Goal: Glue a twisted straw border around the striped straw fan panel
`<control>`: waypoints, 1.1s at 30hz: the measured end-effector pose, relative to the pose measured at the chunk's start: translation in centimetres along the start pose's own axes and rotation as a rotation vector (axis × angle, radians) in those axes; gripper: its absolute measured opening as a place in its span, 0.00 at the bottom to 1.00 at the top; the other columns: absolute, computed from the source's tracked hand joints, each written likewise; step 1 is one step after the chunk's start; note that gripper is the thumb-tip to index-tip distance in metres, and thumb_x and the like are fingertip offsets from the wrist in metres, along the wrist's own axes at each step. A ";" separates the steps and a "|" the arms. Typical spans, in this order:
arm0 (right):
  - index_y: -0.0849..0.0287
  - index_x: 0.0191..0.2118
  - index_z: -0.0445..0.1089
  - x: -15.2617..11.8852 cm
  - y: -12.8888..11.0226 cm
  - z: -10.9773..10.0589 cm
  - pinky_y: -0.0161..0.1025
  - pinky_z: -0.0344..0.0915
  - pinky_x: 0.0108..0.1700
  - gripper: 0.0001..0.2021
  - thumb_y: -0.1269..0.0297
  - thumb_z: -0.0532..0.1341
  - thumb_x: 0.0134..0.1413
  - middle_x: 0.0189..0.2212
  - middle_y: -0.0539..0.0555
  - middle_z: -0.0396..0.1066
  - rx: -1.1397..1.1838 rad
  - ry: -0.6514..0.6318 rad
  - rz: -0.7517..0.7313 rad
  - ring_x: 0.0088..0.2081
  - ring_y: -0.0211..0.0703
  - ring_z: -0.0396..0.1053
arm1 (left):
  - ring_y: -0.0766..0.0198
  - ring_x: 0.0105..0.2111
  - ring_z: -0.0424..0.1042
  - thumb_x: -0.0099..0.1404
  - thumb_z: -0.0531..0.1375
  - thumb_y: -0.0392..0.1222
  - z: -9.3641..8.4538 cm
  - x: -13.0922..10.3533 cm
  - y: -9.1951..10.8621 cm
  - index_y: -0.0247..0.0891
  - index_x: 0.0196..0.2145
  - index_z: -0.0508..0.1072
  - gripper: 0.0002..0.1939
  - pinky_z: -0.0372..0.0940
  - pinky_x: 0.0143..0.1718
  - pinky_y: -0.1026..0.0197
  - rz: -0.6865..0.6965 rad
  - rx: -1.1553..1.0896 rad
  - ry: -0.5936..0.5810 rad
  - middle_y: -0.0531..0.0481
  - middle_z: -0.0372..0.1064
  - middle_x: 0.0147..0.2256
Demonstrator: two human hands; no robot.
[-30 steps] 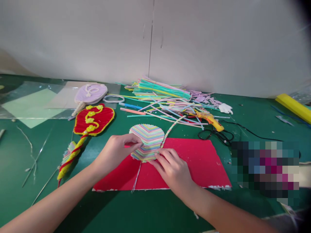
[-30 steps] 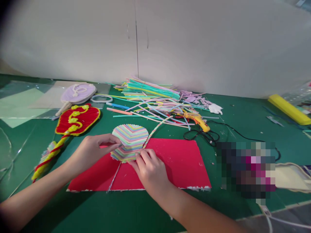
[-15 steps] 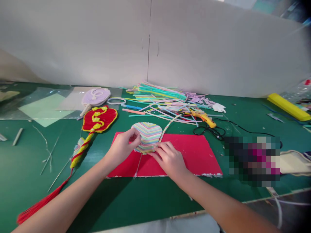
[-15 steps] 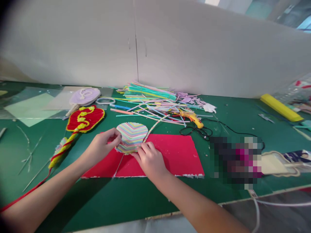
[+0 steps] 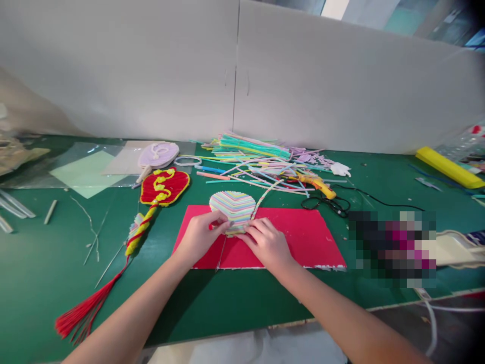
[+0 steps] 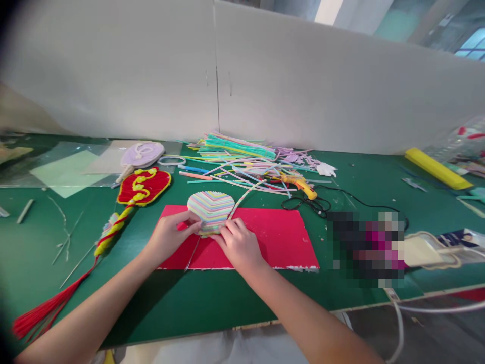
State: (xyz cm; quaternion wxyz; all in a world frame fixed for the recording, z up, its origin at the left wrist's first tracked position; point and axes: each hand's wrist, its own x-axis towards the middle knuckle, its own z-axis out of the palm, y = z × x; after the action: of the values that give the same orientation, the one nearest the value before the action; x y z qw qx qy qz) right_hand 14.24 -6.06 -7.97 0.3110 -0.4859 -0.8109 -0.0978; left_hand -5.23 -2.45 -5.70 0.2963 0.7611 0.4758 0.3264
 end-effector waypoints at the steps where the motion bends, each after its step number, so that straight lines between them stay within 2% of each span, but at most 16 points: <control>1: 0.59 0.33 0.75 0.0 0.0 0.0 0.35 0.67 0.37 0.10 0.58 0.60 0.58 0.33 0.54 0.75 0.001 0.004 0.001 0.37 0.43 0.69 | 0.65 0.28 0.70 0.63 0.55 0.44 0.0 0.0 0.1 0.38 0.29 0.70 0.09 0.62 0.31 0.65 0.015 0.034 0.008 0.54 0.71 0.26; 4: 0.60 0.34 0.75 0.1 0.0 0.0 0.35 0.67 0.36 0.11 0.58 0.60 0.58 0.33 0.54 0.75 0.002 0.020 0.001 0.36 0.42 0.69 | 0.62 0.34 0.73 0.64 0.52 0.39 0.1 0.1 0.3 0.39 0.37 0.71 0.08 0.65 0.35 0.63 0.054 0.107 0.052 0.51 0.74 0.33; 6: 0.59 0.34 0.75 0.2 0.0 0.0 0.35 0.67 0.36 0.11 0.58 0.60 0.58 0.33 0.54 0.76 0.001 0.025 0.002 0.36 0.42 0.69 | 0.60 0.44 0.71 0.64 0.50 0.35 0.1 0.2 0.4 0.40 0.47 0.69 0.15 0.65 0.43 0.60 0.117 0.124 0.071 0.48 0.72 0.43; 8: 0.59 0.33 0.75 0.2 0.0 -0.1 0.35 0.67 0.36 0.12 0.57 0.60 0.58 0.32 0.54 0.75 0.002 0.023 0.000 0.36 0.42 0.69 | 0.59 0.50 0.68 0.63 0.50 0.34 0.0 0.3 0.4 0.41 0.50 0.68 0.18 0.64 0.48 0.58 0.191 0.135 0.074 0.46 0.69 0.48; 11: 0.59 0.33 0.76 0.1 0.0 -0.1 0.35 0.67 0.37 0.12 0.58 0.59 0.59 0.32 0.54 0.75 0.005 0.011 -0.001 0.36 0.42 0.69 | 0.58 0.43 0.70 0.64 0.54 0.38 -0.2 0.4 0.2 0.39 0.40 0.74 0.10 0.66 0.45 0.58 0.238 0.136 0.059 0.46 0.71 0.41; 14: 0.59 0.33 0.76 0.0 0.1 -0.1 0.35 0.67 0.37 0.12 0.57 0.59 0.59 0.32 0.54 0.75 0.004 0.004 0.003 0.37 0.42 0.69 | 0.60 0.37 0.72 0.64 0.55 0.39 -0.5 0.5 0.0 0.38 0.34 0.75 0.09 0.66 0.40 0.60 0.243 0.122 0.020 0.47 0.73 0.35; 18: 0.59 0.34 0.75 0.0 0.1 0.0 0.35 0.67 0.37 0.12 0.57 0.59 0.59 0.33 0.54 0.75 0.005 0.003 0.012 0.37 0.42 0.68 | 0.60 0.39 0.72 0.65 0.55 0.38 -0.6 0.3 -0.2 0.37 0.36 0.76 0.09 0.67 0.41 0.60 0.254 0.122 0.003 0.46 0.74 0.37; 24: 0.57 0.34 0.75 -0.1 0.0 -0.1 0.35 0.67 0.36 0.10 0.59 0.59 0.59 0.34 0.55 0.74 0.001 -0.045 0.025 0.38 0.42 0.68 | 0.62 0.38 0.72 0.66 0.56 0.40 -0.5 -0.3 0.1 0.40 0.38 0.75 0.08 0.67 0.39 0.63 0.342 0.291 -0.178 0.49 0.72 0.39; 28: 0.58 0.33 0.74 -0.1 0.0 -0.1 0.34 0.67 0.36 0.10 0.59 0.59 0.59 0.33 0.55 0.74 -0.002 -0.043 0.020 0.38 0.42 0.68 | 0.61 0.40 0.72 0.67 0.54 0.38 -0.8 -0.4 0.7 0.40 0.40 0.74 0.09 0.66 0.39 0.63 0.399 0.430 -0.213 0.48 0.71 0.40; 33: 0.58 0.33 0.75 0.0 -0.1 -0.2 0.34 0.67 0.36 0.11 0.58 0.59 0.59 0.33 0.55 0.74 -0.014 -0.037 0.014 0.38 0.42 0.68 | 0.61 0.37 0.72 0.69 0.51 0.36 -1.1 -0.5 1.1 0.39 0.41 0.73 0.11 0.66 0.35 0.64 0.468 0.520 -0.238 0.48 0.71 0.38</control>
State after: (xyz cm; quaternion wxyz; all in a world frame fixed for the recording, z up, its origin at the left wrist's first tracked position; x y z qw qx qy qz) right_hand 14.27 -6.25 -7.81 0.2935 -0.4955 -0.8123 -0.0922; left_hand -5.67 -3.15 -4.24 0.0635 0.9318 0.3182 0.1629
